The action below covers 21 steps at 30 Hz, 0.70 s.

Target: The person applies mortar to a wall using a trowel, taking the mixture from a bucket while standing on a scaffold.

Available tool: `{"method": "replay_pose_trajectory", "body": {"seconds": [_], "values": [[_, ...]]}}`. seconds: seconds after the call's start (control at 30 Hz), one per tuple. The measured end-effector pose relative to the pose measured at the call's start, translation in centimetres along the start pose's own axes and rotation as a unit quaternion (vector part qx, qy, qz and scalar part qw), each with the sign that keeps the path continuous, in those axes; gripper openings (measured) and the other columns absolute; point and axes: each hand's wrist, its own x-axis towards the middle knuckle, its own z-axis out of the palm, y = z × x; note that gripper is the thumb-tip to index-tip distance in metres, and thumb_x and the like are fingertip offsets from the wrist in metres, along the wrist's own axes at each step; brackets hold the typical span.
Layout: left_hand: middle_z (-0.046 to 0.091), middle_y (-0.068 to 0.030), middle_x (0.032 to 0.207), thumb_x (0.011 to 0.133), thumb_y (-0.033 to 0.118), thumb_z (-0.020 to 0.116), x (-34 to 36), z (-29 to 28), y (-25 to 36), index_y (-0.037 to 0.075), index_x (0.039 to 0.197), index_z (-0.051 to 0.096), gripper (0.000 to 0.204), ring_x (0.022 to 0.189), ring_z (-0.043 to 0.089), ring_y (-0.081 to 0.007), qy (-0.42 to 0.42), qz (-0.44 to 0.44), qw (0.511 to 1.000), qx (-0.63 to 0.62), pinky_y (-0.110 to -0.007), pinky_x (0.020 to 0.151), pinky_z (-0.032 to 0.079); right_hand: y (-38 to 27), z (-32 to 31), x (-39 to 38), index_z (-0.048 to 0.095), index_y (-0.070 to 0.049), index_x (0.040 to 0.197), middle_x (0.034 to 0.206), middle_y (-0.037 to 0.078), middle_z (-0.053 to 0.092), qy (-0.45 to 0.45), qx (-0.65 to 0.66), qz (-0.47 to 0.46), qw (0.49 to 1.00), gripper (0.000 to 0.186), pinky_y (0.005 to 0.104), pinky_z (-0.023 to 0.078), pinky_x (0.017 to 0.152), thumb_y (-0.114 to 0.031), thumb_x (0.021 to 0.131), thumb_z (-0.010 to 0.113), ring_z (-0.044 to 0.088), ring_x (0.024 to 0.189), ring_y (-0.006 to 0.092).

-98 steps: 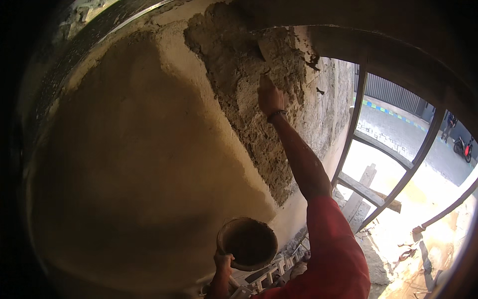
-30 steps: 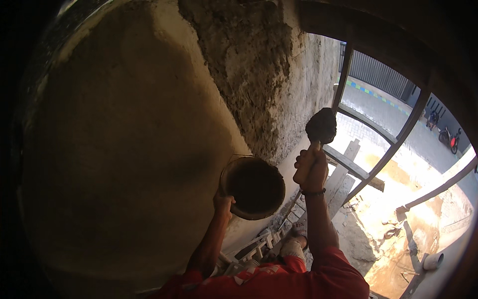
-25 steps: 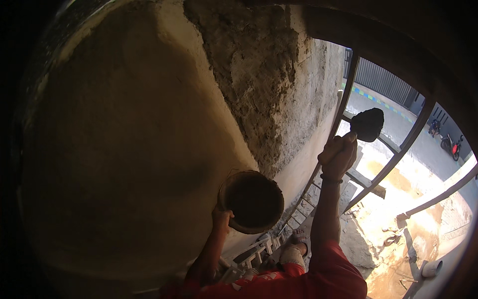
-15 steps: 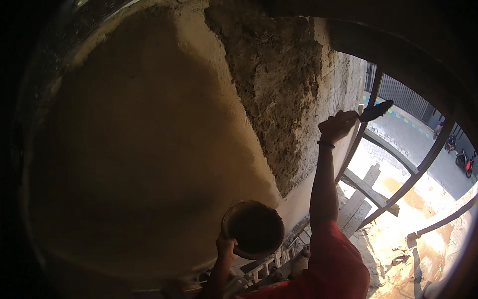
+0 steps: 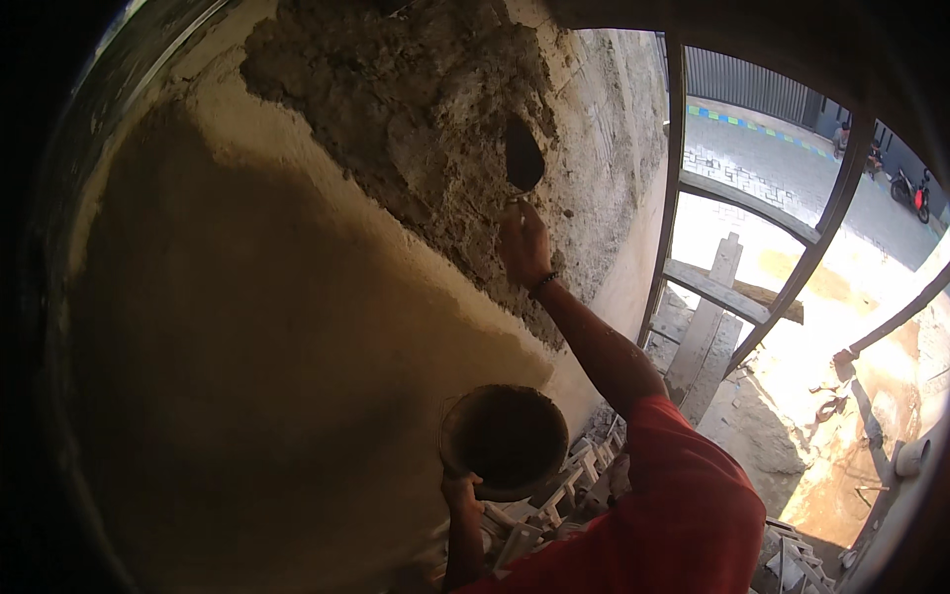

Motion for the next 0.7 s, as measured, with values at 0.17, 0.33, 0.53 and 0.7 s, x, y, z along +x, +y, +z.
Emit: {"method": "replay_pose_trajectory", "body": {"seconds": [0.17,0.33,0.53,0.7], "values": [[0.059,-0.0101,0.102,0.051,-0.012,0.061,0.5,0.6,-2.1,-0.006,0.11,0.056,0.06,0.091,0.057,-0.025,-0.025,0.016,1.0,0.007,-0.033,0.08,0.047,3.4,-4.7,8.5,0.054,-0.012,0.093,0.059,-0.003,0.045,0.006,0.134,0.059,0.989,0.016,0.0274,0.036,0.039,-0.027,0.096,0.05,0.043,0.045,0.0088],[0.06,-0.0094,0.104,0.051,-0.014,0.058,-2.1,1.5,-0.7,-0.003,0.111,0.057,0.061,0.091,0.057,-0.0253,0.004,-0.039,0.998,0.038,-0.035,0.079,0.047,4.8,-3.0,13.4,0.056,-0.007,0.089,0.065,0.0,0.05,-0.037,0.158,0.067,0.985,0.018,0.0291,0.04,0.046,-0.024,0.093,0.053,0.049,0.053,0.0113],[0.06,-0.0088,0.106,0.054,-0.01,0.062,-2.2,0.2,-2.6,0.001,0.111,0.059,0.058,0.097,0.054,-0.0287,0.004,-0.033,0.999,-0.001,-0.041,0.083,0.044,5.7,0.9,11.9,0.055,-0.008,0.079,0.067,0.001,0.05,-0.017,0.098,-0.002,0.995,0.019,0.031,0.043,0.051,-0.023,0.09,0.052,0.052,0.057,0.0122],[0.059,-0.0087,0.107,0.054,-0.01,0.062,-3.4,0.1,-1.2,0.001,0.113,0.059,0.059,0.097,0.054,-0.0279,0.034,-0.084,0.996,0.003,-0.042,0.084,0.045,4.5,2.7,8.5,0.054,-0.009,0.085,0.069,0.002,0.05,-0.073,0.167,0.016,0.983,0.018,0.0314,0.044,0.051,-0.025,0.093,0.05,0.05,0.057,0.013]]}}
